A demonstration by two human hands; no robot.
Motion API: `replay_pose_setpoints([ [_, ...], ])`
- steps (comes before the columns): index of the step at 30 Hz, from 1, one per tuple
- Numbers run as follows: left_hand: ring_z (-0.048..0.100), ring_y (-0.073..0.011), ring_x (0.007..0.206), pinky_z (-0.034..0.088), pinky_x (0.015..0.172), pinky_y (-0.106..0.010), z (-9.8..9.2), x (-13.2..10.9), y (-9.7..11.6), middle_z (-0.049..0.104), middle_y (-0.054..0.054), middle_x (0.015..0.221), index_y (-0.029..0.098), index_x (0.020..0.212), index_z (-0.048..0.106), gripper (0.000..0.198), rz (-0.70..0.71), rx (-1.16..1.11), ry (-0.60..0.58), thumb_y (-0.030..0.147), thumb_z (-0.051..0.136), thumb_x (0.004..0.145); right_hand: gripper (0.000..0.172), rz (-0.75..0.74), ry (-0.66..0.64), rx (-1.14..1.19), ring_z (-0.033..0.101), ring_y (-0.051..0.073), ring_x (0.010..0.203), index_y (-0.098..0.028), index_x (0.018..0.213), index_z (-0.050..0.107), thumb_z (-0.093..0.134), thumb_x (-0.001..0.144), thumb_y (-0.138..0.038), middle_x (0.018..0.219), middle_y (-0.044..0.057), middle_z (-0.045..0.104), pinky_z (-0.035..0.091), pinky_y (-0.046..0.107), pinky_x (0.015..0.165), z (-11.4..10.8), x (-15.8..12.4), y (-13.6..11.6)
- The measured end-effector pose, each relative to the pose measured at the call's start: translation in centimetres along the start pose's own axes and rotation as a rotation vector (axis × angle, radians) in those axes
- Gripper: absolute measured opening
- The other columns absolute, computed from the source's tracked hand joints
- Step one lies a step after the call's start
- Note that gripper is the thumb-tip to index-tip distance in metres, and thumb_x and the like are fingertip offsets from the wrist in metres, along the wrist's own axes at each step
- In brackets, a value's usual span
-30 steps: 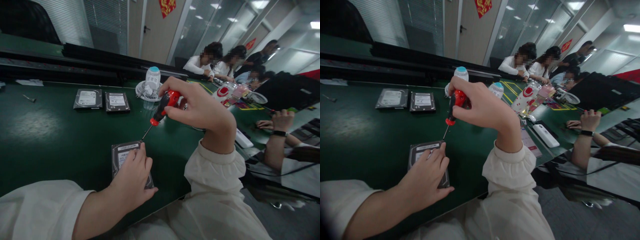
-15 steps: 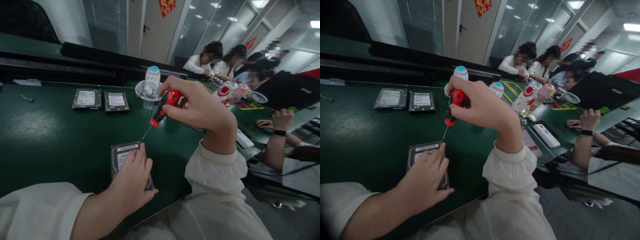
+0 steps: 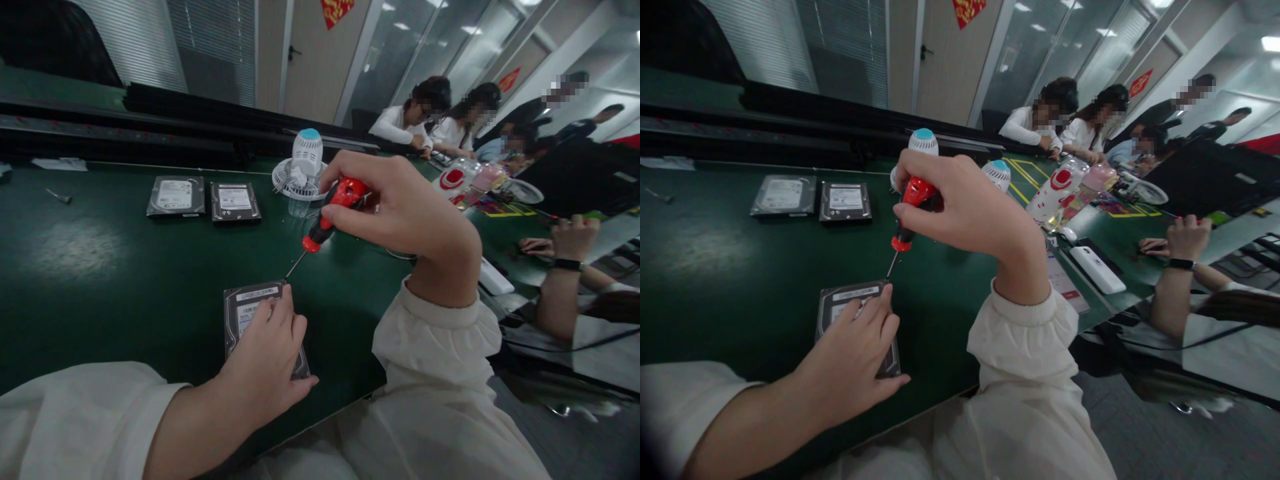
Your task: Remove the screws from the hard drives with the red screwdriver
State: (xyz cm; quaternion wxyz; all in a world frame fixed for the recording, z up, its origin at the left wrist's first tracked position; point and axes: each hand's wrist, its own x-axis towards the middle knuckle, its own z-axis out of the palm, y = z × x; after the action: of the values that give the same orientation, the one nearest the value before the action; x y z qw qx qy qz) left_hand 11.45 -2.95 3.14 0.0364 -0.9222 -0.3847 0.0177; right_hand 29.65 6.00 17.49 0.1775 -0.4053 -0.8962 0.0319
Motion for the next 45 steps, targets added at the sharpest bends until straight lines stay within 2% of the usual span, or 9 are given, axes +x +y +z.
replay_pose_setpoints([
  [7,0.054,-0.0456,0.129,0.043,0.097,-0.052,0.06,-0.07,-0.01,0.055,-0.029,0.147,0.008,0.119,0.071,0.076,-0.008,0.023,0.009,0.073,0.059,0.080,0.022,-0.011,0.016,0.006,0.051,0.010,0.078,-0.017,0.104,0.061,0.060,0.085,-0.028,0.095,0.003,0.064,0.039,0.025,0.074,0.15,0.05,0.07],
  [13,0.054,-0.0467,0.130,0.043,0.099,-0.053,-0.03,0.00,0.03,0.050,-0.033,0.149,0.005,0.119,0.070,0.079,-0.003,0.005,-0.011,0.073,0.058,0.081,0.028,-0.010,0.010,0.008,0.053,0.011,0.080,-0.016,0.109,0.061,0.059,0.083,-0.022,0.098,0.004,0.066,0.040,0.027,0.077,0.09,0.07,0.06],
  [18,0.053,-0.0468,0.132,0.042,0.101,-0.054,-0.06,-0.10,0.00,0.049,-0.034,0.149,0.004,0.119,0.070,0.079,0.004,0.017,-0.017,0.073,0.057,0.082,0.022,-0.004,0.000,0.003,0.052,0.011,0.077,-0.016,0.099,0.064,0.060,0.087,-0.032,0.093,0.004,0.065,0.039,0.028,0.074,0.02,0.05,0.12],
  [23,0.054,-0.0454,0.131,0.043,0.099,-0.052,-0.17,-0.06,-0.03,0.050,-0.033,0.150,0.005,0.119,0.070,0.078,0.001,0.024,-0.015,0.073,0.056,0.083,0.029,-0.036,0.009,-0.003,0.051,0.011,0.079,-0.017,0.111,0.060,0.059,0.082,-0.022,0.099,0.004,0.064,0.039,0.028,0.077,0.12,0.06,0.16],
  [28,0.056,-0.0456,0.127,0.044,0.098,-0.052,-0.06,-0.01,-0.03,0.051,-0.034,0.148,0.005,0.116,0.071,0.078,0.001,0.029,0.019,0.073,0.057,0.082,0.023,-0.036,0.021,0.006,0.051,0.011,0.080,-0.016,0.102,0.063,0.060,0.089,-0.035,0.095,0.003,0.063,0.039,0.027,0.077,0.19,0.09,0.27],
  [33,0.059,-0.0463,0.124,0.045,0.096,-0.053,-0.06,-0.09,-0.03,0.051,-0.036,0.147,0.004,0.114,0.071,0.076,0.012,0.022,0.013,0.071,0.058,0.082,0.028,-0.047,0.023,-0.006,0.050,0.011,0.079,-0.016,0.111,0.061,0.057,0.084,-0.024,0.096,0.003,0.062,0.039,0.026,0.077,0.18,0.05,0.22],
  [38,0.059,-0.0470,0.123,0.046,0.095,-0.053,0.00,-0.12,-0.01,0.050,-0.037,0.147,0.003,0.113,0.071,0.077,0.007,0.030,0.016,0.071,0.060,0.081,0.020,-0.022,0.047,-0.007,0.049,0.010,0.076,-0.017,0.097,0.062,0.060,0.087,-0.034,0.089,0.002,0.062,0.038,0.026,0.075,0.32,0.12,0.16],
  [42,0.059,-0.0469,0.124,0.046,0.095,-0.053,-0.03,-0.16,-0.02,0.049,-0.038,0.147,0.002,0.114,0.071,0.078,0.005,0.042,0.020,0.072,0.059,0.081,0.022,-0.026,0.023,-0.014,0.052,0.012,0.081,-0.018,0.104,0.061,0.059,0.082,-0.023,0.096,0.003,0.064,0.040,0.027,0.078,0.22,0.08,0.13],
  [45,0.059,-0.0469,0.123,0.046,0.095,-0.053,-0.03,-0.14,-0.03,0.050,-0.037,0.147,0.002,0.114,0.071,0.078,0.006,0.038,0.014,0.072,0.059,0.081,0.020,-0.022,0.030,-0.025,0.051,0.012,0.080,-0.018,0.102,0.061,0.058,0.084,-0.027,0.094,0.002,0.064,0.039,0.027,0.077,0.16,0.08,0.14],
])
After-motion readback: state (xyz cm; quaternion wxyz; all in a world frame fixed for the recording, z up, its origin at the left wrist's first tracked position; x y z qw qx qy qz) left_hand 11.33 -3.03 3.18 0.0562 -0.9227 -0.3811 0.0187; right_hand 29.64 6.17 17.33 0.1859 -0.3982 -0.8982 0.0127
